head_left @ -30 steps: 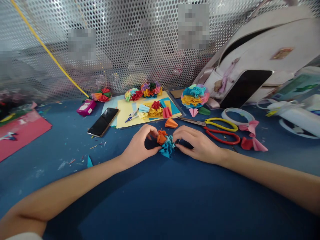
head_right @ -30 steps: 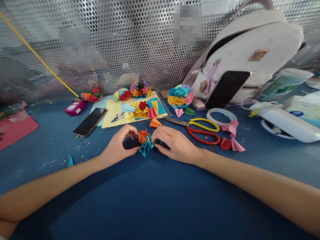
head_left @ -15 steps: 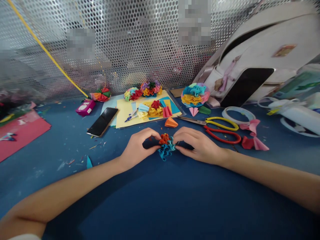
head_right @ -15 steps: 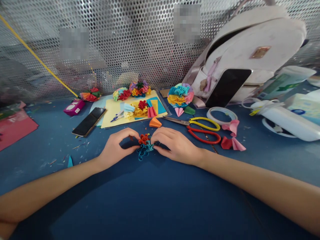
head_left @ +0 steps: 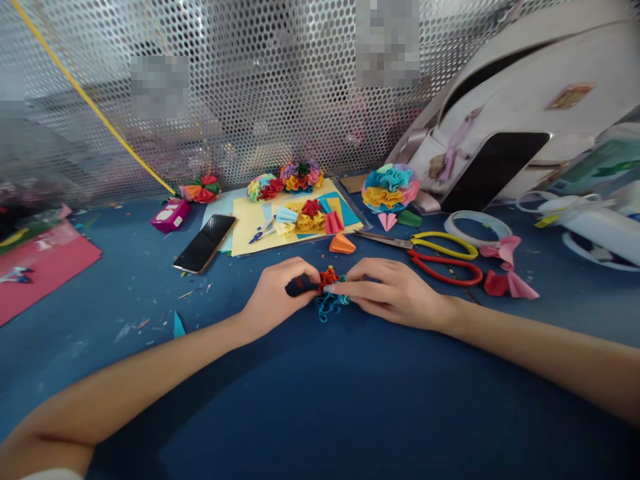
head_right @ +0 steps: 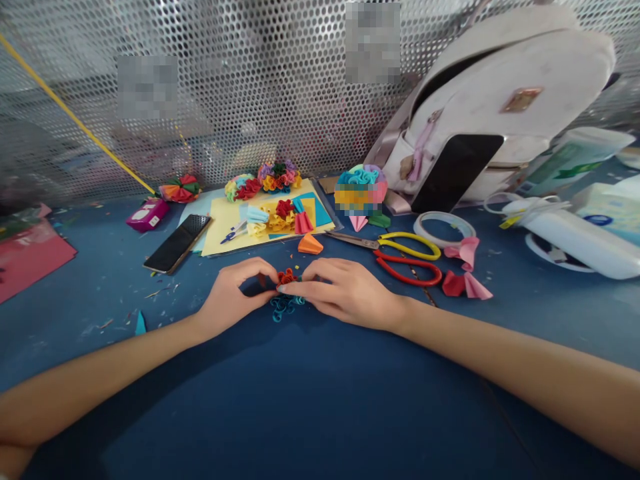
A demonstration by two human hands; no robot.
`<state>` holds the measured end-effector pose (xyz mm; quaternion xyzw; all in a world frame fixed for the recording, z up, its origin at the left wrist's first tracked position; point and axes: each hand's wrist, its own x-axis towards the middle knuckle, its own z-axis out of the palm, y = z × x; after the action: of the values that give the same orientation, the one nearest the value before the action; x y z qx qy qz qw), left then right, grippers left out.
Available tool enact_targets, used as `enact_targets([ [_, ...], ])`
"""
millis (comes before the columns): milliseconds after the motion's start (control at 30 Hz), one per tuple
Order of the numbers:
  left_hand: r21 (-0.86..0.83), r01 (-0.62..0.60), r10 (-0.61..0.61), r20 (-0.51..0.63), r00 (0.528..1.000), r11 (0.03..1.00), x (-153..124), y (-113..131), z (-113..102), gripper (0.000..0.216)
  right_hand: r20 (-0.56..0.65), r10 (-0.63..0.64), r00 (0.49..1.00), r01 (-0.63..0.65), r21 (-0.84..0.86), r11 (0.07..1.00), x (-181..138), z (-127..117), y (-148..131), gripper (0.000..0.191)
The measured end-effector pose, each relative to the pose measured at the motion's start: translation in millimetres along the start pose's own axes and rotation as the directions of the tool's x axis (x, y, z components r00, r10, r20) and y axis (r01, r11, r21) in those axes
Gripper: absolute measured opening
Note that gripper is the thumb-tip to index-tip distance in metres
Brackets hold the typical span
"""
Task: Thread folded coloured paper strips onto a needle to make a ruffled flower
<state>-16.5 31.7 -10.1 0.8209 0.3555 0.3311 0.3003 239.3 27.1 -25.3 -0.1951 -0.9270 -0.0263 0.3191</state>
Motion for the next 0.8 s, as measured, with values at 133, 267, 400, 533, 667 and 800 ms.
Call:
enact_targets([
  [133,-0.002,0.004,-0.004,-0.002,1.0,1.0,-0.3,-0.1,-0.2,0.013,0.026,-0.021,0.999,0.022,-0.01,1.0,-1.7,-0.6,1.7,0.039],
  [267,-0.006,0.017,-0.017,0.003,1.0,1.0,-0.2,0.4,-0.5,0.013,0.028,-0.001,1.0,0.001,0.025,1.0,-1.1,-0.6,2.0,0.038],
  [400,-0.005,0.01,-0.01,0.0,1.0,1.0,0.6,1.3,1.2,0.012,0.011,-0.011,1.0,0.01,0.02,1.0,-0.4,-0.3,2.1,0.04],
  [533,-0.003,-0.013,0.013,-0.011,1.0,1.0,1.4,0.9,3.8,0.012,0.006,0.031,1.0,-0.031,0.019,0.999,-0.4,1.1,1.3,0.037],
  [667,0.0,-0.027,0.027,-0.029,0.999,1.0,1.8,0.5,5.0,0.01,-0.016,0.154,0.988,-0.151,0.114,0.982,0.9,2.8,-1.1,0.034],
  [800,0.006,-0.031,0.031,-0.053,0.998,1.0,0.8,2.7,5.9,0.011,-0.042,0.17,0.985,-0.161,0.157,0.974,1.5,3.5,-2.8,0.021],
])
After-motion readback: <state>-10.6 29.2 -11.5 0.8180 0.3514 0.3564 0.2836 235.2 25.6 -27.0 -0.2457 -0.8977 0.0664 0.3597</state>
